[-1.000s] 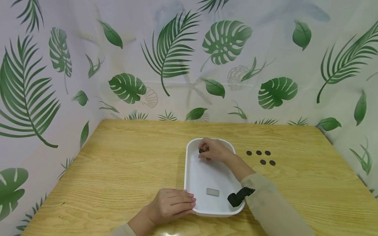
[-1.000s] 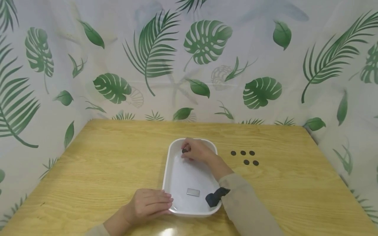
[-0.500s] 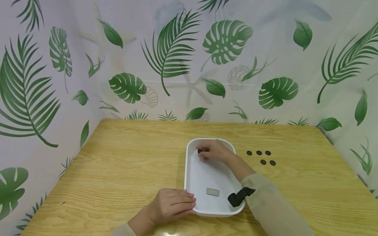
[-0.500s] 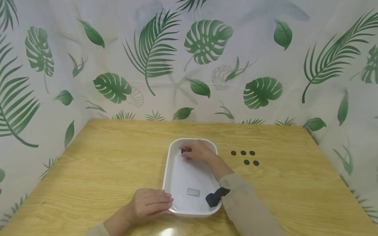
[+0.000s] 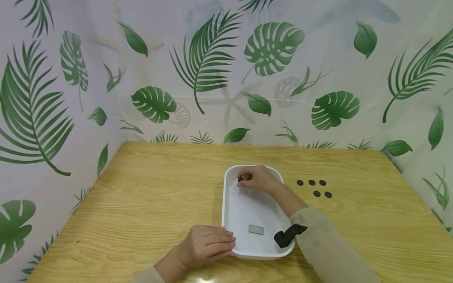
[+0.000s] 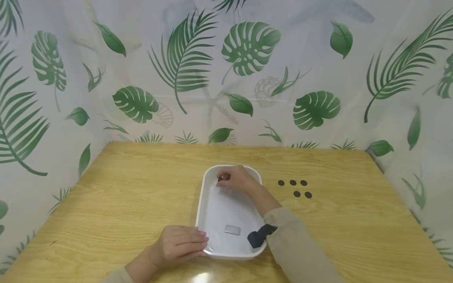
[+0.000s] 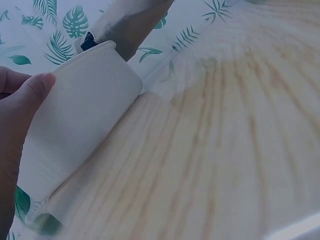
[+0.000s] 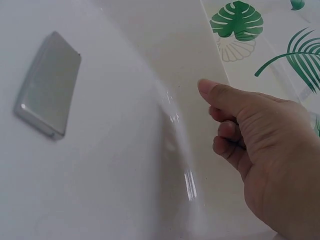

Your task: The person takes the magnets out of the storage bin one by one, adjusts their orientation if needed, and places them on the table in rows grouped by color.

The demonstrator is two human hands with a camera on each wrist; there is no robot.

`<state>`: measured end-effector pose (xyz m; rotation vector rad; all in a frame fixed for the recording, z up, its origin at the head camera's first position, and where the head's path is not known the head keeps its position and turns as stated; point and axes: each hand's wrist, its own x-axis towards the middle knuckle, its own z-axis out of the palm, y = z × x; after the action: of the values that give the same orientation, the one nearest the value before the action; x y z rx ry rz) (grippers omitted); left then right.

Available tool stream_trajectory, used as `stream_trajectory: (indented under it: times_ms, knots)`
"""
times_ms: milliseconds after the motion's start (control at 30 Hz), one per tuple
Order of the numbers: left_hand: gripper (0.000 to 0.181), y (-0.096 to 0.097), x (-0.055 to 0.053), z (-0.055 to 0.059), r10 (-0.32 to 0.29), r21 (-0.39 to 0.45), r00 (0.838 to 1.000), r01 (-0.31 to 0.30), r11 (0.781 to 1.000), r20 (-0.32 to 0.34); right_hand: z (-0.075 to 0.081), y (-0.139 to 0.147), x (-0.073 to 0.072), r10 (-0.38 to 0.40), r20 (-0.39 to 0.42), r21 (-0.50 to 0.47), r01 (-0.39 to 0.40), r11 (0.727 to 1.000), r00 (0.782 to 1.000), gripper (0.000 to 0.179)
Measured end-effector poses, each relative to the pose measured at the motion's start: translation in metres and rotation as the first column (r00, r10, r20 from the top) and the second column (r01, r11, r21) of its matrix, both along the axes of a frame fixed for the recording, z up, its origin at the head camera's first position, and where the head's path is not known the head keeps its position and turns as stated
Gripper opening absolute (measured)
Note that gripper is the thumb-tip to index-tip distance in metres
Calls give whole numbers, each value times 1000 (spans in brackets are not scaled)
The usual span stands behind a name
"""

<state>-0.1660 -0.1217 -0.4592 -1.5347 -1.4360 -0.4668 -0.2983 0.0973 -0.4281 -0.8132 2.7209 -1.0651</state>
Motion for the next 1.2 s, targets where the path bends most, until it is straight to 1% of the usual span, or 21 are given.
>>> stream_trajectory:
  times_ms: [167, 367, 567, 767, 900, 967, 1067, 1200]
  knots:
    - [16, 0, 0, -1, 3, -3, 1000, -3, 1000, 5, -1, 1, -1, 11, -36, -8, -11, 1000, 999, 18]
    - [16, 0, -1, -1, 3, -2, 1000, -3, 1000, 6, -1, 1, -1, 9, -27, -14, -9, 1000, 1000, 17]
    - [16, 1, -1, 3, -2, -4, 1000, 2, 1000, 8, -1, 2, -1, 5, -30, -11, -6, 1000, 1000, 17]
    - [14, 1, 2, 9, -3, -4, 1000, 3, 1000, 28, 2, 1, 0, 17, -40, -76, -20, 997, 999, 19]
    - [14, 1, 2, 10, -3, -6, 999, 3, 1000, 35, 4, 1, 1, 19, -41, -133, -25, 991, 999, 21]
    - [14, 1, 2, 7, -2, -7, 999, 2, 1000, 38, 5, 1, 2, 12, -32, -155, -17, 988, 999, 22]
    - [14, 0, 1, 7, -1, -7, 999, 1, 1000, 34, 6, 1, 3, 1, -28, -182, -6, 983, 1000, 22]
    - [14, 1, 2, 11, -2, -4, 1000, 2, 1000, 21, 6, 1, 3, -27, 2, -246, 26, 969, 1000, 22]
